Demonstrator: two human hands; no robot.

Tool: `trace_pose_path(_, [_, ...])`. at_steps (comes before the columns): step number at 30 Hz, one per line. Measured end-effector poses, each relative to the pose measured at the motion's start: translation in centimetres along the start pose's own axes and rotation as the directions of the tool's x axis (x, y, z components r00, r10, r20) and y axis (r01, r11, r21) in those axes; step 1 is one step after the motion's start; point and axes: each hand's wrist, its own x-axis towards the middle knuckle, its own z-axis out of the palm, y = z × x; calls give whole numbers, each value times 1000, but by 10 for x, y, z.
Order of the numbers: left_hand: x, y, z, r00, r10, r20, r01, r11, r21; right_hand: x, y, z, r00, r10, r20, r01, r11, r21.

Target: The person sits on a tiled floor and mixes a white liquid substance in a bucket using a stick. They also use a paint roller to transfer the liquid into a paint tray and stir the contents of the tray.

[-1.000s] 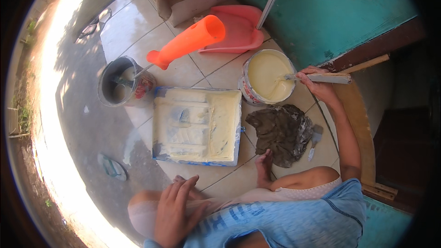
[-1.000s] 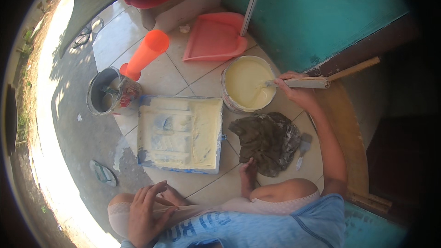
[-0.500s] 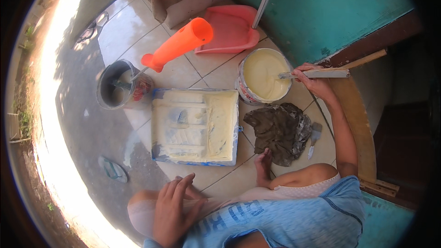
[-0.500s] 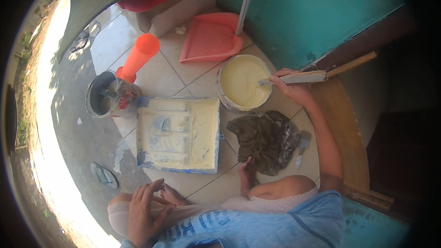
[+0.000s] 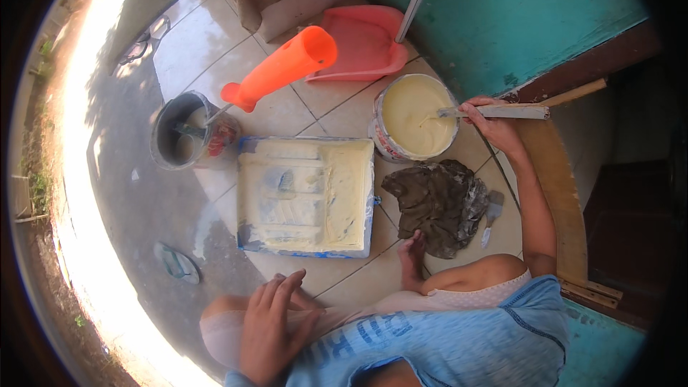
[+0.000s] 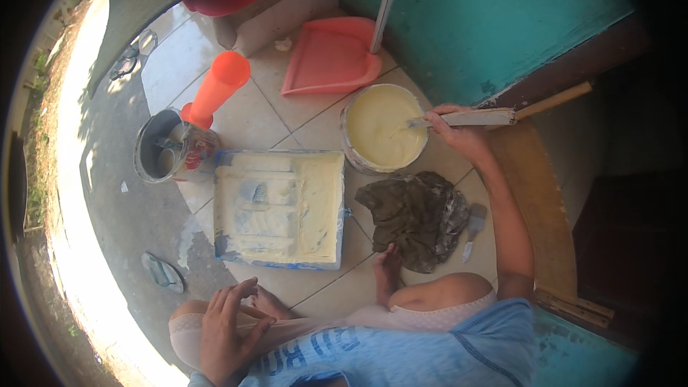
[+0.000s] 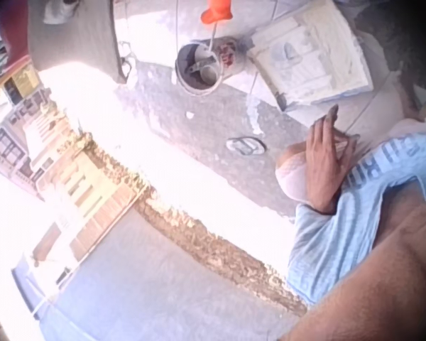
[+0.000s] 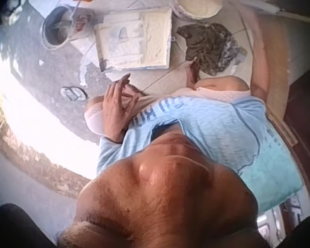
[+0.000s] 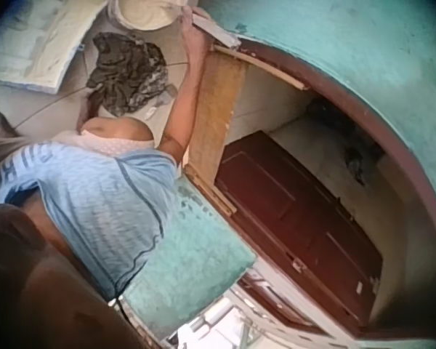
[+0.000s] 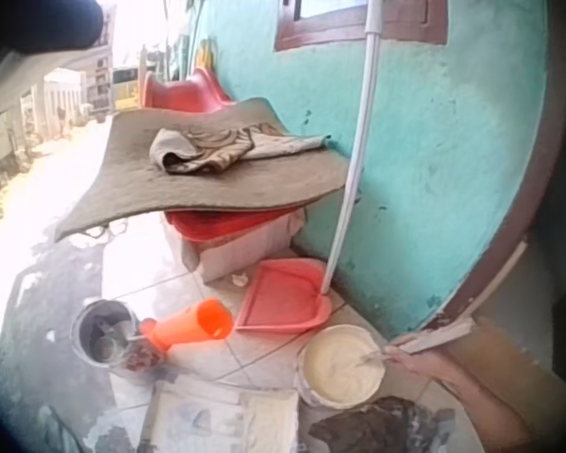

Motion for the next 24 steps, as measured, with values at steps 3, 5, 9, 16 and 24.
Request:
trace_pose_path(3, [2,-2,1,1000,18,2,-18,1000,-6,3,3,17,998,-37,56,33,996,77])
trace_pose_path(5, [2,-2,0,1000,22,1,-22,1000,-8,-1,-2,20,990,-10,143,-16,984,177])
trace_pose_path(9, [0,-3,-2,1000,13,-2,-13,1000,-7,-10,-15,-10,946,124,299,-170,976,133])
trace_pose_path(16, [2,-5,-1,999,44,-1,-44,999,1,0,-9,6,994,-105,27,108,976,-191])
trace_pose_path(24, [-1,-3,-1,1000,11,-2,-11,1000,7,-7,-22,-15,948,126,291,-147,988,51])
